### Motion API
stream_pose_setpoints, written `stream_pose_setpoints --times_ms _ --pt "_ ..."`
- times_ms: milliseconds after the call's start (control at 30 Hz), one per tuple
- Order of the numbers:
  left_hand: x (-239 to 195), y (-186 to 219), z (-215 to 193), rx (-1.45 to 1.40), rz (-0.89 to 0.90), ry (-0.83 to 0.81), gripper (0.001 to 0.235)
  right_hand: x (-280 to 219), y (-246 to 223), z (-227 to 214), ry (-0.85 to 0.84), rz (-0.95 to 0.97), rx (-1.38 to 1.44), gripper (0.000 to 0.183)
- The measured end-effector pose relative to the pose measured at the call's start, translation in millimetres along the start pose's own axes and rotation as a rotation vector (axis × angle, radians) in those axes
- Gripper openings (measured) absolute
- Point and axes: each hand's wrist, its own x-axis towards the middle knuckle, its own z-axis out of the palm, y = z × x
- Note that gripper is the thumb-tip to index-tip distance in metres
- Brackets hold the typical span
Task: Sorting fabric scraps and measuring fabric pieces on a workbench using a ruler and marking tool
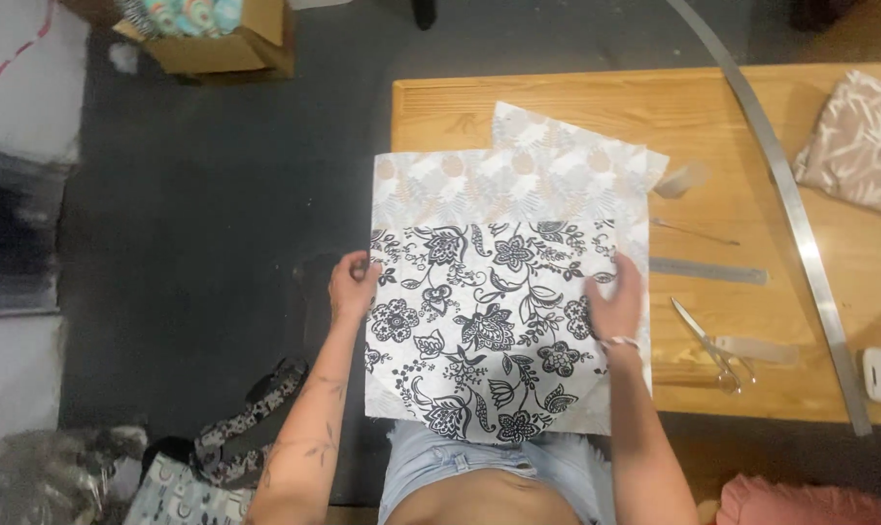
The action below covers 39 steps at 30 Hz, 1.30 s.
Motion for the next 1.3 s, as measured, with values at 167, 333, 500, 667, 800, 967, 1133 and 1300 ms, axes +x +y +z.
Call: stream_pose_setpoints --times_ms 167,333,500,667,800,967,1133,1300 --pt "-69 -45 -25 0.132 -0.281 -0.174 0.063 -36 52 -49 -0.117 0.466 -0.091 0.066" --pt "-132 -44 -23 0.012 -0.357 -0.158 0.053 -45 89 -56 -0.254 0.594 0.291 0.064" --pt "-164 18 -28 -0.339 -0.314 -0.018 0.044 -33 76 -58 -0.381 0.53 0.227 0.057" --pt "-182 44 -36 -0.613 -0.376 0.017 0.037 -13 128 -50 -0.298 0.612 0.599 0.038" --pt "-183 -34 -7 -0.599 -0.476 -0.057 0.052 -26 85 -66 -0.425 0.684 0.473 0.05" --pt "-148 -156 37 -0.433 0.098 -0.006 0.018 -24 38 -105 -0.461 0.664 0.747 0.075" --pt "-165 -52 15 -2.055 -0.712 0.082 0.031 6 35 -97 -0.335 1.224 1.609 0.036" --pt "-200 17 30 -1.821 -0.277 0.578 0.057 4 37 -79 -0.091 1.164 1.688 0.033"
